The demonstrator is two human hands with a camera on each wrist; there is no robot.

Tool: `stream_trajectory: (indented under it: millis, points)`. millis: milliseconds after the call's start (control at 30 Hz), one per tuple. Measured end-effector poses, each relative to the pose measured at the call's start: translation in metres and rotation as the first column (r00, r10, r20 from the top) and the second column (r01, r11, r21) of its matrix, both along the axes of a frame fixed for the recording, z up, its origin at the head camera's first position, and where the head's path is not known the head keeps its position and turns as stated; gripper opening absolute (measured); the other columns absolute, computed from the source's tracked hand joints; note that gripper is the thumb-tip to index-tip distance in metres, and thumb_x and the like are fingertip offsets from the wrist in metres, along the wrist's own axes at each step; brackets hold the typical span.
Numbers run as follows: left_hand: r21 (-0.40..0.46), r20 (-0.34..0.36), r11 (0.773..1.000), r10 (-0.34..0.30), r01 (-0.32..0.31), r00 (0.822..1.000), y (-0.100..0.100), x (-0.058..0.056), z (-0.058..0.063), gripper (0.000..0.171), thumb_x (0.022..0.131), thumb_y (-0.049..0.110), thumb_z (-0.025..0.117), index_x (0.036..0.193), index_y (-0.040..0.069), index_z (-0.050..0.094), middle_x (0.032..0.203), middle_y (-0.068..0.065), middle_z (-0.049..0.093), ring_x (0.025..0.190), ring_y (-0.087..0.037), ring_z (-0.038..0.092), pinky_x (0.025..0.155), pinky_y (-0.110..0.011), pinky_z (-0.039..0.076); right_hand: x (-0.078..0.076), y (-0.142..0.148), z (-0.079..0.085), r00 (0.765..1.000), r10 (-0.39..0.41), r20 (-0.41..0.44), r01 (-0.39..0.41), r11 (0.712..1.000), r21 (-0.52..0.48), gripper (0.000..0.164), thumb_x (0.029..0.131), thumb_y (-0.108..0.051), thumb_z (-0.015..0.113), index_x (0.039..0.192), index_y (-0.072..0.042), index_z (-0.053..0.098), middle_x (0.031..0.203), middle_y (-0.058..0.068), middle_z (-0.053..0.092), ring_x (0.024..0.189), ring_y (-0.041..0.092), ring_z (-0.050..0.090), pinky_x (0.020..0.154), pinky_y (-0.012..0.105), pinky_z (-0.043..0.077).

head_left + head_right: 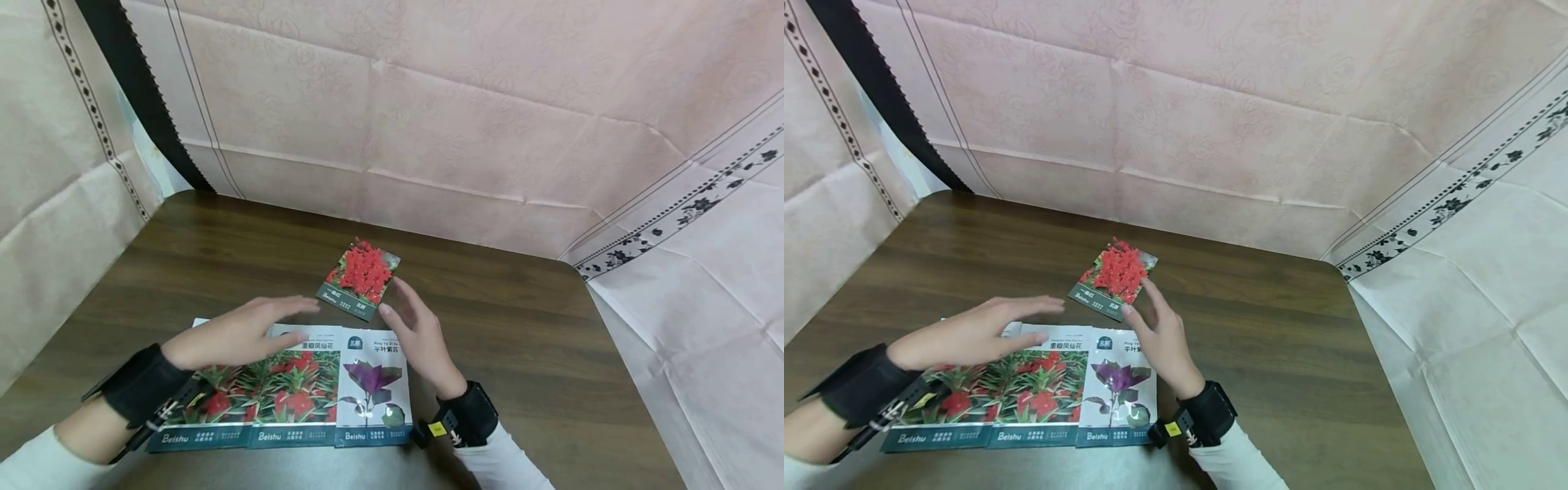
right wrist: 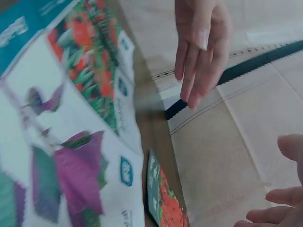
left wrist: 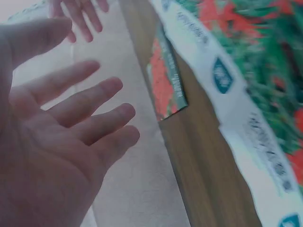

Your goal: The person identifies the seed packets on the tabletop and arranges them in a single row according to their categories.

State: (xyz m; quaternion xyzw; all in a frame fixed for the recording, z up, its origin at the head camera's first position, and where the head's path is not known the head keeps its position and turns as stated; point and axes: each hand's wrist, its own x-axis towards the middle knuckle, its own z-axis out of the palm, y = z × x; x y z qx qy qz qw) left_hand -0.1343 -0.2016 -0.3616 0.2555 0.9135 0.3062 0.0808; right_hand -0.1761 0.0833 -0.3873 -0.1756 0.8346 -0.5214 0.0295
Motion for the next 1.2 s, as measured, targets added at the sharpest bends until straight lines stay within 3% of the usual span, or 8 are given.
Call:
stream_trajectory:
  millis: [200,367,500,733,933,1200]
  points:
    - [0.078,-0.039,0.995,0.07,-0.067,0.997,0.007,-0.024,0.002,0.053,0.096,0.033,0.06,0.141,0.008,0.048,0.141,-0.014,0.054,0.132,-0.035,0.049,0.105,-0.056,0.042,-0.019,-0.002,-0.002,0.99,-0.05,0.132,0.065,0.991,-0.114,0.054,0.097,-0.042,0.055,0.146,-0.02,0.042,0.152,0.005,0.043,0.142,0.022,0.039,0.113,0.046,0.035]
    - [0.12,0.024,0.989,0.079,-0.082,0.997,0.012,-0.04,-0.003,0.053,0.097,0.034,0.058,0.142,0.009,0.046,0.143,-0.016,0.052,0.135,-0.037,0.044,0.107,-0.059,0.038,-0.034,-0.006,-0.01,0.961,-0.042,0.274,0.11,0.965,-0.238,0.054,0.098,-0.04,0.053,0.146,-0.017,0.041,0.151,0.006,0.042,0.139,0.02,0.042,0.113,0.041,0.038]
    - [0.112,0.092,0.989,0.082,-0.092,0.992,0.016,-0.051,-0.007,0.055,0.097,0.034,0.057,0.144,0.007,0.043,0.145,-0.019,0.048,0.138,-0.04,0.04,0.107,-0.061,0.036,-0.042,-0.011,-0.016,0.94,-0.032,0.339,0.139,0.945,-0.297,0.057,0.099,-0.038,0.052,0.148,-0.012,0.037,0.153,0.009,0.038,0.14,0.023,0.04,0.115,0.044,0.035]
    - [0.085,0.187,0.983,0.146,-0.164,0.971,0.024,-0.07,-0.013,0.056,0.099,0.037,0.053,0.144,0.006,0.041,0.148,-0.02,0.043,0.139,-0.041,0.036,0.108,-0.06,0.034,-0.05,-0.021,-0.026,0.911,-0.051,0.41,0.197,0.926,-0.323,0.055,0.101,-0.036,0.05,0.149,-0.014,0.036,0.155,0.011,0.034,0.142,0.023,0.037,0.116,0.043,0.032]
    - [0.075,0.263,0.974,0.187,-0.213,0.947,0.029,-0.085,-0.018,0.059,0.099,0.042,0.05,0.145,0.005,0.039,0.15,-0.023,0.039,0.138,-0.043,0.036,0.105,-0.06,0.037,-0.054,-0.025,-0.032,0.906,-0.041,0.421,0.192,0.927,-0.323,0.058,0.1,-0.038,0.05,0.15,-0.014,0.034,0.156,0.009,0.033,0.143,0.023,0.035,0.117,0.041,0.031]
    - [0.131,0.326,0.959,0.199,-0.253,0.924,0.033,-0.102,-0.028,0.059,0.099,0.043,0.05,0.143,0.004,0.042,0.149,-0.023,0.039,0.138,-0.043,0.037,0.105,-0.06,0.038,-0.057,-0.027,-0.032,0.894,-0.043,0.445,0.208,0.922,-0.327,0.056,0.101,-0.038,0.049,0.15,-0.015,0.036,0.155,0.006,0.036,0.143,0.022,0.035,0.117,0.041,0.032]
